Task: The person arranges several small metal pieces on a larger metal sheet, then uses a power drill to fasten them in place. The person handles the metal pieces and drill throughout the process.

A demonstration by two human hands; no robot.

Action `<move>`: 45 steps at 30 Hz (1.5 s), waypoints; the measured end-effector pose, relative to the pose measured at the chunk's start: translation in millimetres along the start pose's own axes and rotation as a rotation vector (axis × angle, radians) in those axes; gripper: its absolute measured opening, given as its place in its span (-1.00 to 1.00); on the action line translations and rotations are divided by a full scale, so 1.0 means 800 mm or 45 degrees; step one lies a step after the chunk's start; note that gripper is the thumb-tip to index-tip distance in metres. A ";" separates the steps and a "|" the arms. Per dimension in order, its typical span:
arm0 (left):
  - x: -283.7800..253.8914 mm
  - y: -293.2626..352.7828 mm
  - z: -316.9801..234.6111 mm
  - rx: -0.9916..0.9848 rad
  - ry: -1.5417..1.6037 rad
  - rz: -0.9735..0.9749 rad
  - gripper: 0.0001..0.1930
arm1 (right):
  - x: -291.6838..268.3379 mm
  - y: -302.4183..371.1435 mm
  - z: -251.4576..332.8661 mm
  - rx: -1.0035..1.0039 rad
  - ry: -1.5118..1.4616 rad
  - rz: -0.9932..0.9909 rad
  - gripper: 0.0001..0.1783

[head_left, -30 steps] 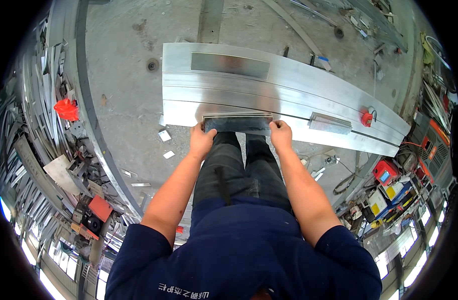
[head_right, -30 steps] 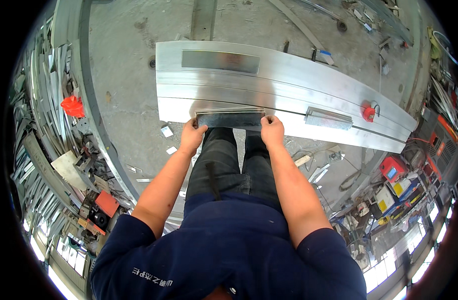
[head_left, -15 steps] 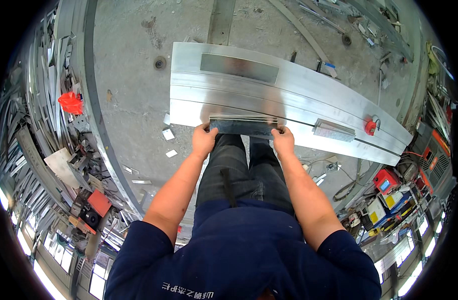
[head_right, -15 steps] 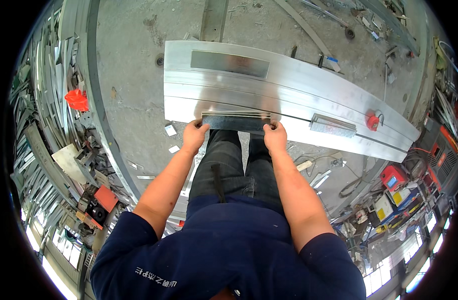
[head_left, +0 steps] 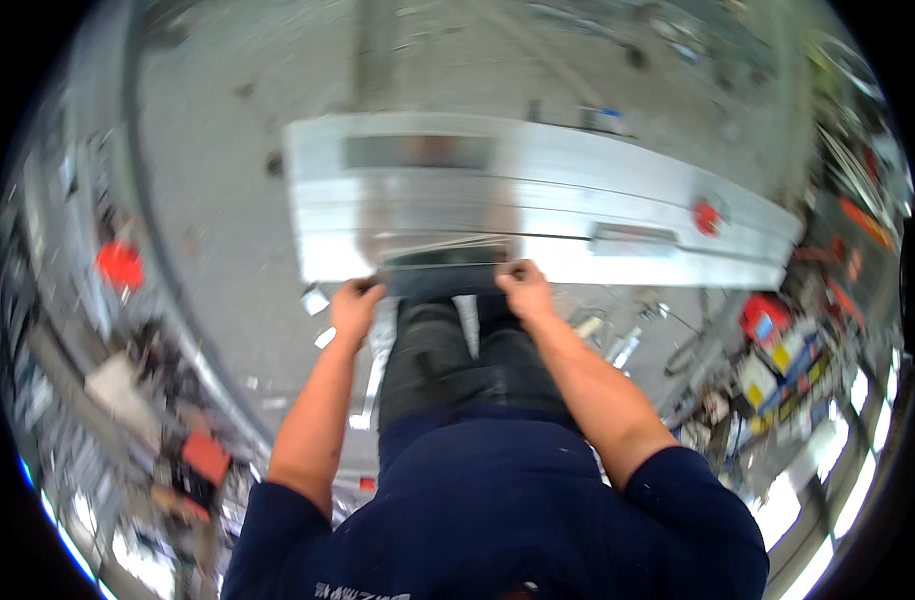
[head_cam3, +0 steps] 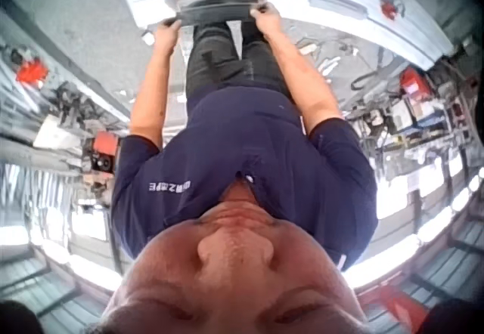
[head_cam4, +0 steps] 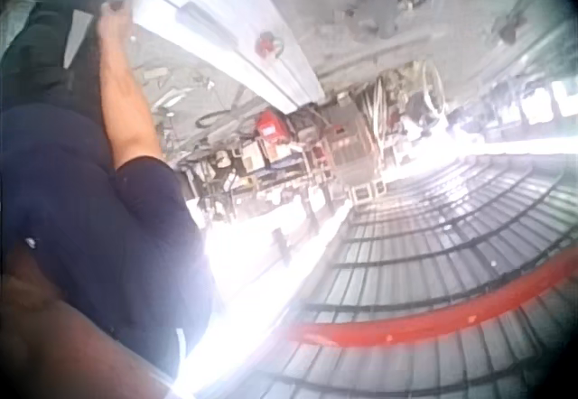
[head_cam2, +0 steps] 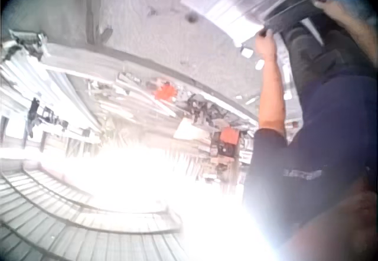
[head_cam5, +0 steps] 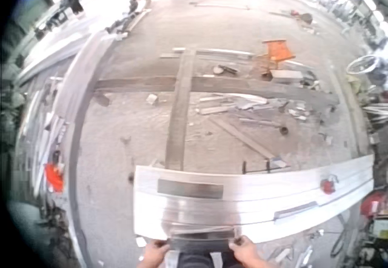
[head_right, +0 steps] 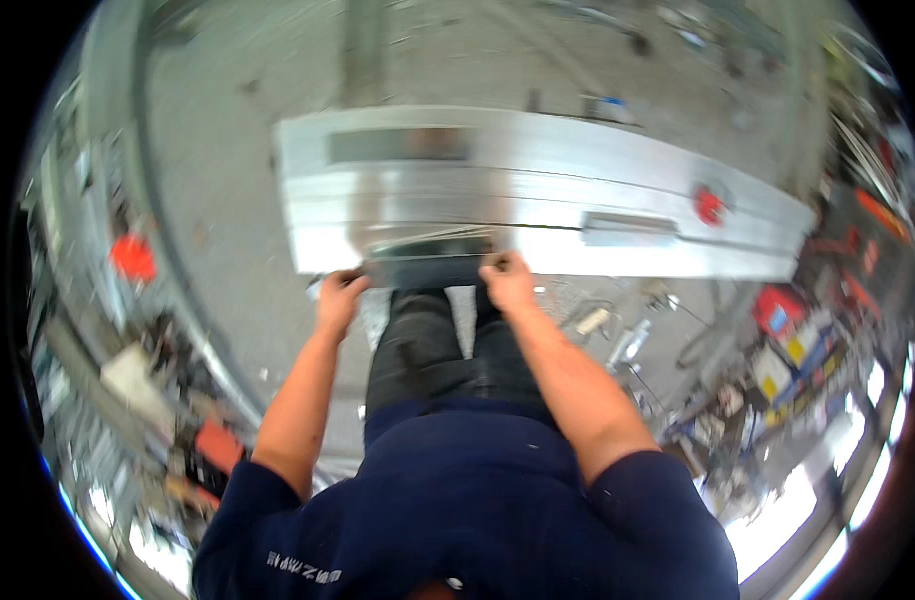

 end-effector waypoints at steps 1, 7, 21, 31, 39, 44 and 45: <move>-0.004 0.006 0.000 -0.037 0.078 -0.004 -0.57 | -0.006 0.005 0.011 -0.010 0.007 -0.005 -0.65; 0.047 0.030 -0.053 0.024 0.506 0.478 -0.78 | -0.054 -0.001 -0.016 -0.032 -0.514 0.110 -0.64; 0.279 0.106 -0.248 0.132 0.839 0.619 -0.57 | -0.406 0.050 -0.140 0.094 -1.426 0.772 -0.50; 0.389 0.221 -0.151 0.031 -0.740 0.347 -0.54 | -0.797 -0.236 -0.354 -0.139 -2.059 -0.598 -0.78; 0.381 0.269 -0.138 -0.148 -0.387 0.186 -0.60 | -0.868 -0.373 -0.392 0.145 -2.382 -0.871 -0.80; 0.384 0.279 -0.170 -0.020 -0.571 0.147 -0.53 | -0.881 -0.402 -0.395 0.085 -0.596 -0.534 -0.66; 0.376 0.288 -0.179 -0.024 -0.717 0.124 -0.51 | -0.872 -0.378 -0.378 0.056 -0.651 -0.778 -0.58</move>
Point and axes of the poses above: each hand's wrist, its own y-axis away from the middle knuckle, its own x-axis out of the palm, z = x × y, the point moved 8 cm from there along -y, towards the middle knuckle, and after that the axes turned 4 degrees about -x, right-handed, at the moved point
